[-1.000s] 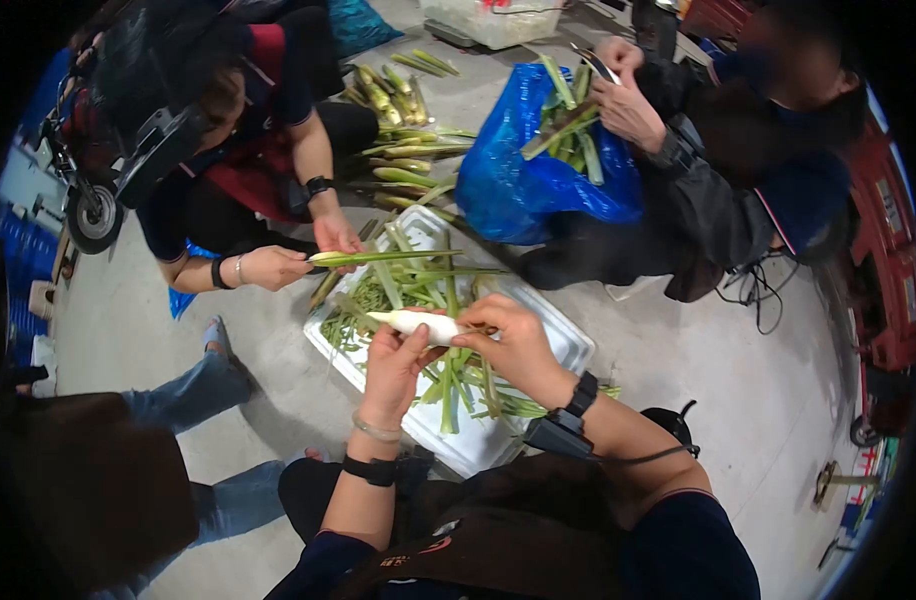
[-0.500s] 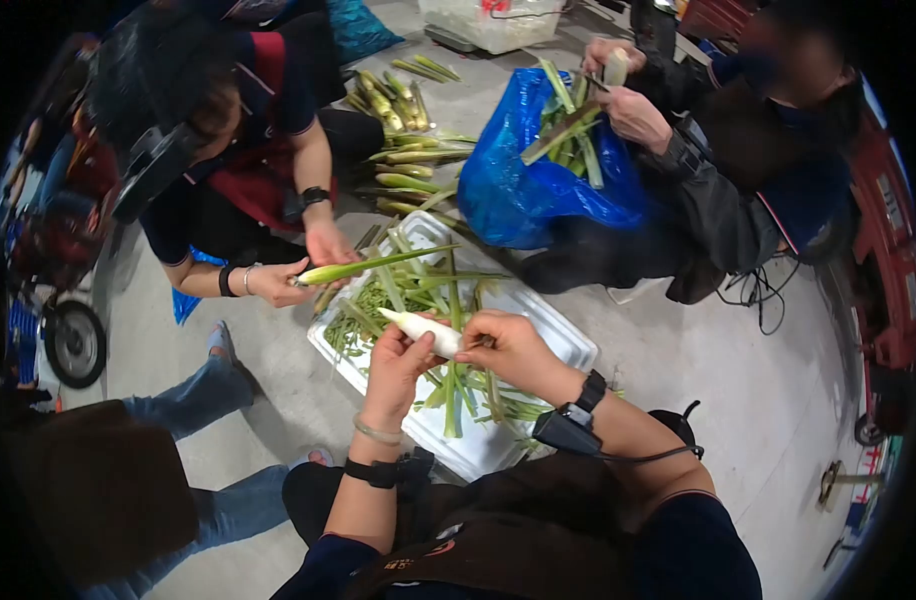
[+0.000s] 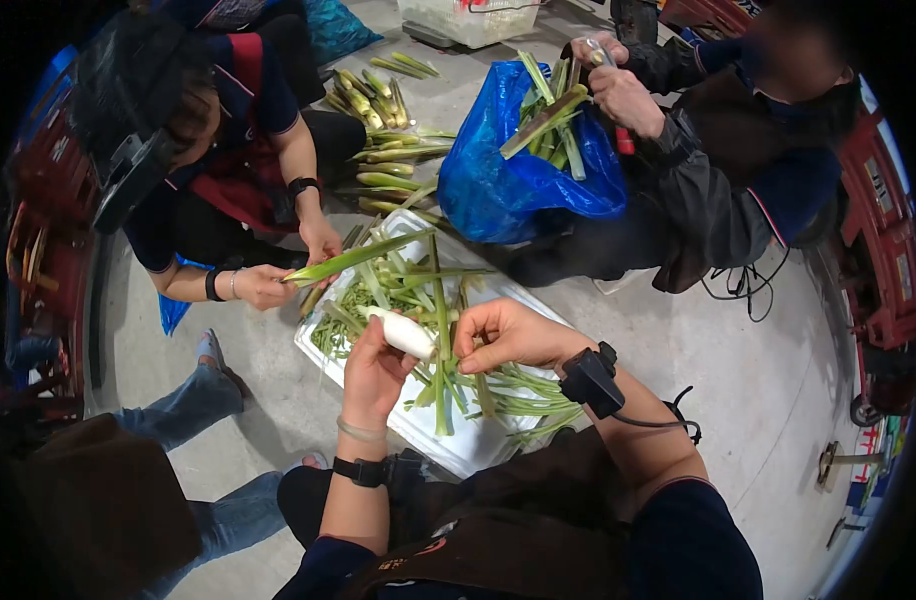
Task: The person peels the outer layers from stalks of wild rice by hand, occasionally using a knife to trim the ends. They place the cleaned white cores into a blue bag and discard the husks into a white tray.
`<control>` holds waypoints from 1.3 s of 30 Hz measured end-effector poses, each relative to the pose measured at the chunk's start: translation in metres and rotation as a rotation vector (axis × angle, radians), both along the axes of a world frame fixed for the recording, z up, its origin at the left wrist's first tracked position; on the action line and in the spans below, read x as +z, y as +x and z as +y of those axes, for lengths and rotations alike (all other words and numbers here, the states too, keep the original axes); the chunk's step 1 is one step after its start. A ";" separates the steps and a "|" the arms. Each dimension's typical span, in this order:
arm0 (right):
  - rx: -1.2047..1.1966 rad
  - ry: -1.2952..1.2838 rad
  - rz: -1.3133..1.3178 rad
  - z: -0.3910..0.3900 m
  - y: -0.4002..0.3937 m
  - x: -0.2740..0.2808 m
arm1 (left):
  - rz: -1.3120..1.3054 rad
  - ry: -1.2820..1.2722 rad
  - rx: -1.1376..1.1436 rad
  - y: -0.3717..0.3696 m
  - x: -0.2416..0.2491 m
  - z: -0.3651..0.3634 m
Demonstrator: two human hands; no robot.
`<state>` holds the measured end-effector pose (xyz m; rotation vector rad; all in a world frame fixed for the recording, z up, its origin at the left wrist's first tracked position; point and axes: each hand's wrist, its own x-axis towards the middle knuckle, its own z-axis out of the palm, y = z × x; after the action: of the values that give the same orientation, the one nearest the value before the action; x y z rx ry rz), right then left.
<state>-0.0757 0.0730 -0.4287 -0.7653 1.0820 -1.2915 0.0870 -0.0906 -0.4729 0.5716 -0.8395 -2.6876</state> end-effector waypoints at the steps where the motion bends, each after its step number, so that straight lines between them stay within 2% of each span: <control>1: -0.070 0.043 0.079 -0.001 0.001 -0.002 | -0.017 0.019 0.059 0.001 0.002 -0.003; 3: -0.142 0.086 0.156 -0.006 0.006 -0.001 | -0.013 0.027 0.066 0.001 0.003 -0.006; 5: -0.436 -0.050 0.754 -0.012 0.017 0.000 | -0.012 0.037 0.064 0.000 0.001 -0.004; 6: -0.441 -0.046 0.752 -0.013 0.020 -0.003 | -0.016 -0.017 0.039 -0.002 -0.001 -0.001; 8: -0.488 0.054 0.515 -0.015 0.025 -0.012 | -0.017 -0.068 0.006 -0.004 -0.003 0.004; 12: -0.566 0.062 0.691 -0.009 0.027 -0.023 | -0.099 -0.181 -0.014 -0.005 -0.004 0.013; 14: -0.580 0.143 0.440 -0.009 0.025 -0.014 | -0.032 -0.022 0.022 -0.004 -0.007 0.011; 16: -0.563 0.198 0.521 -0.004 0.015 -0.016 | -0.039 0.129 0.131 -0.004 -0.010 0.006; 18: -0.525 0.048 1.132 -0.003 0.014 -0.011 | 0.004 0.230 0.181 -0.004 -0.012 0.002; 19: -0.452 -0.019 1.280 -0.005 0.019 -0.010 | 0.010 0.224 0.192 -0.006 -0.012 0.004; 21: -0.444 -0.065 1.225 -0.011 0.034 -0.003 | 0.027 0.251 0.095 -0.008 -0.007 0.019; 22: -0.450 -0.095 1.172 -0.014 0.041 0.000 | 0.159 0.298 -0.076 -0.006 -0.018 0.022; 24: -0.425 -0.137 1.149 -0.015 0.040 -0.003 | 0.153 0.372 -0.120 -0.009 -0.024 0.041; 26: -0.505 -0.230 0.965 -0.017 0.029 -0.010 | 0.071 0.289 -0.175 -0.010 -0.004 0.049; 27: -0.602 -0.071 0.389 -0.017 0.031 0.007 | -0.011 0.210 -0.246 -0.014 0.006 0.049; 28: -0.777 -0.213 0.571 -0.027 0.005 -0.010 | 0.016 0.206 -0.251 -0.017 0.012 0.047; 30: -0.978 -0.170 0.836 -0.030 -0.040 0.025 | -0.033 -0.131 -0.234 -0.014 0.017 0.046; 32: -1.108 -0.063 1.200 -0.031 -0.076 0.069 | -0.008 -0.188 -0.224 -0.015 0.025 0.043; 33: -1.201 -0.112 1.341 -0.035 -0.096 0.075 | -0.022 -0.186 -0.176 -0.014 0.024 0.041; 34: -1.230 -0.066 1.369 -0.038 -0.114 0.077 | -0.034 -0.183 -0.124 -0.013 0.023 0.040; 37: -1.218 -0.162 1.361 -0.047 -0.142 0.075 | -0.024 -0.170 -0.098 -0.013 0.021 0.038; 38: -1.205 -0.148 1.452 -0.048 -0.136 0.082 | -0.008 -0.176 -0.091 -0.014 0.023 0.037; 39: -1.207 0.001 1.422 -0.051 -0.136 0.081 | -0.017 -0.187 -0.080 -0.013 0.025 0.037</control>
<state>-0.2116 0.0224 -0.3474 -1.0824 3.0020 -1.6210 0.0744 -0.0540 -0.4480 0.5282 -1.1262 -2.6381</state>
